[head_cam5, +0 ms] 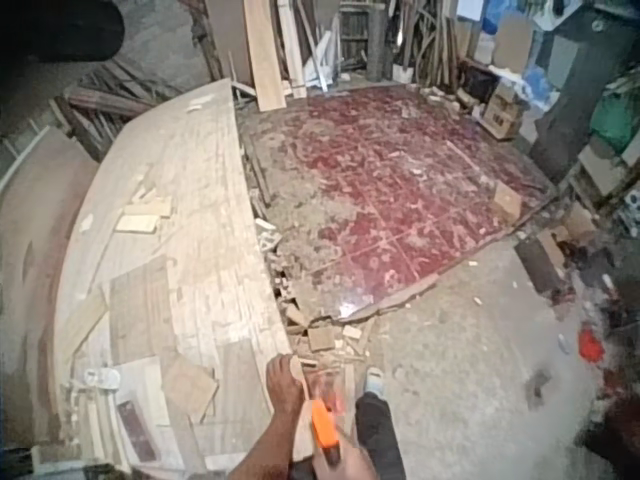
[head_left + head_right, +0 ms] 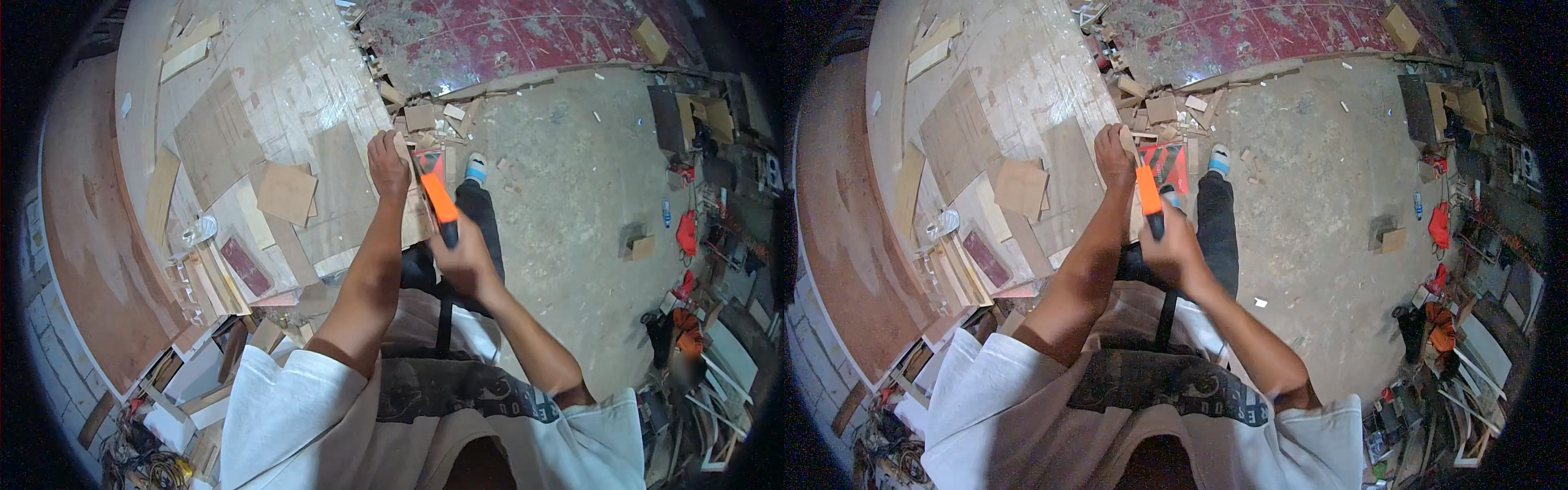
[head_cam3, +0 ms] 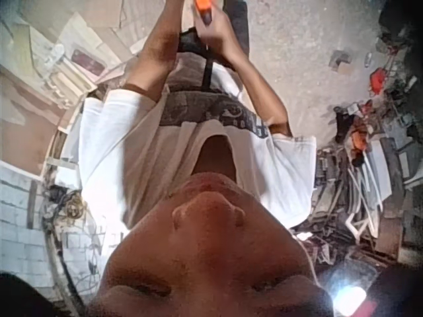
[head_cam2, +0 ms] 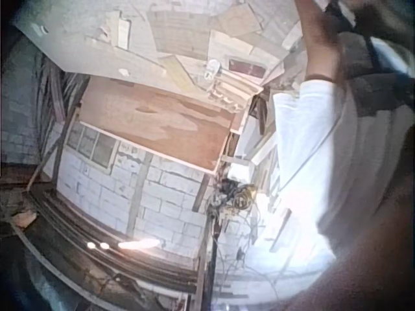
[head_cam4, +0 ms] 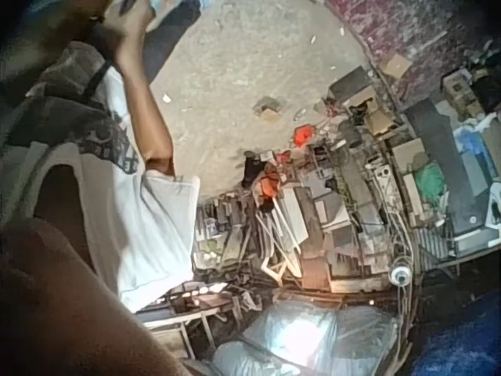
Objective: Sawing a piece of wood and sanding its edges.
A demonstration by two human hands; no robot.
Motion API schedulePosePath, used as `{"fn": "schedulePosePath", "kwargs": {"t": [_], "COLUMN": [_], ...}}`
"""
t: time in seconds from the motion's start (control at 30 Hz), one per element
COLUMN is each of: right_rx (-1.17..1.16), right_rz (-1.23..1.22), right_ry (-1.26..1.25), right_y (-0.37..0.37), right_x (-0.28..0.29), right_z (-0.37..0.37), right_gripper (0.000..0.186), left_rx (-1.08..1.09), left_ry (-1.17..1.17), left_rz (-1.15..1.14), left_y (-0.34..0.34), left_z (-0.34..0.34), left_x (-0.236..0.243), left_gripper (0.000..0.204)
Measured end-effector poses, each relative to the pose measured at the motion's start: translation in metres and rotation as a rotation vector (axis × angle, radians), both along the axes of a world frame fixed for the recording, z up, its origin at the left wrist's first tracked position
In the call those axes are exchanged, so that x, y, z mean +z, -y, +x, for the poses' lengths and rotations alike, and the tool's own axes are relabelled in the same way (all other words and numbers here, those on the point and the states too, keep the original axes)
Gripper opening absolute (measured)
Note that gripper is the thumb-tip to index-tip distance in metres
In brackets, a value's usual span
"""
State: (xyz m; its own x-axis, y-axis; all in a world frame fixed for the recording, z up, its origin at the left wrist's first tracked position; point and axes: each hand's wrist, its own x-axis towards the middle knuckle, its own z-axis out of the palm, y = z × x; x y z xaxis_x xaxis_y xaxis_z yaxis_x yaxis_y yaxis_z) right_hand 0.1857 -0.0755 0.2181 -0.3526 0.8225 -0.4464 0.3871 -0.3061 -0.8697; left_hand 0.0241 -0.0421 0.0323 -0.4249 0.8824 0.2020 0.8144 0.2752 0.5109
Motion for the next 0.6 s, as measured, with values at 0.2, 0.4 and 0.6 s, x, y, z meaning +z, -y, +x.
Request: {"fn": "schedulePosePath", "kwargs": {"t": [0.2, 0.4, 0.6], "right_rx": [-0.051, 0.004, -0.04], "right_rz": [0.154, 0.023, 0.183], "right_ry": [-0.173, -0.039, -0.092], "right_y": [-0.021, 0.0, 0.025], "right_x": [-0.094, -0.049, -0.076], "right_z": [-0.024, -0.012, 0.009], "right_gripper": [0.039, 0.041, 0.036], "left_rx": [0.002, 0.016, 0.008], "left_ry": [0.012, -0.041, -0.029], "left_rz": [0.002, -0.014, 0.015], "left_y": [-0.01, 0.001, -0.004], "left_z": [0.012, 0.003, 0.005], "left_x": [0.0, -0.002, 0.002], "left_gripper": [0.054, 0.049, 0.051]}}
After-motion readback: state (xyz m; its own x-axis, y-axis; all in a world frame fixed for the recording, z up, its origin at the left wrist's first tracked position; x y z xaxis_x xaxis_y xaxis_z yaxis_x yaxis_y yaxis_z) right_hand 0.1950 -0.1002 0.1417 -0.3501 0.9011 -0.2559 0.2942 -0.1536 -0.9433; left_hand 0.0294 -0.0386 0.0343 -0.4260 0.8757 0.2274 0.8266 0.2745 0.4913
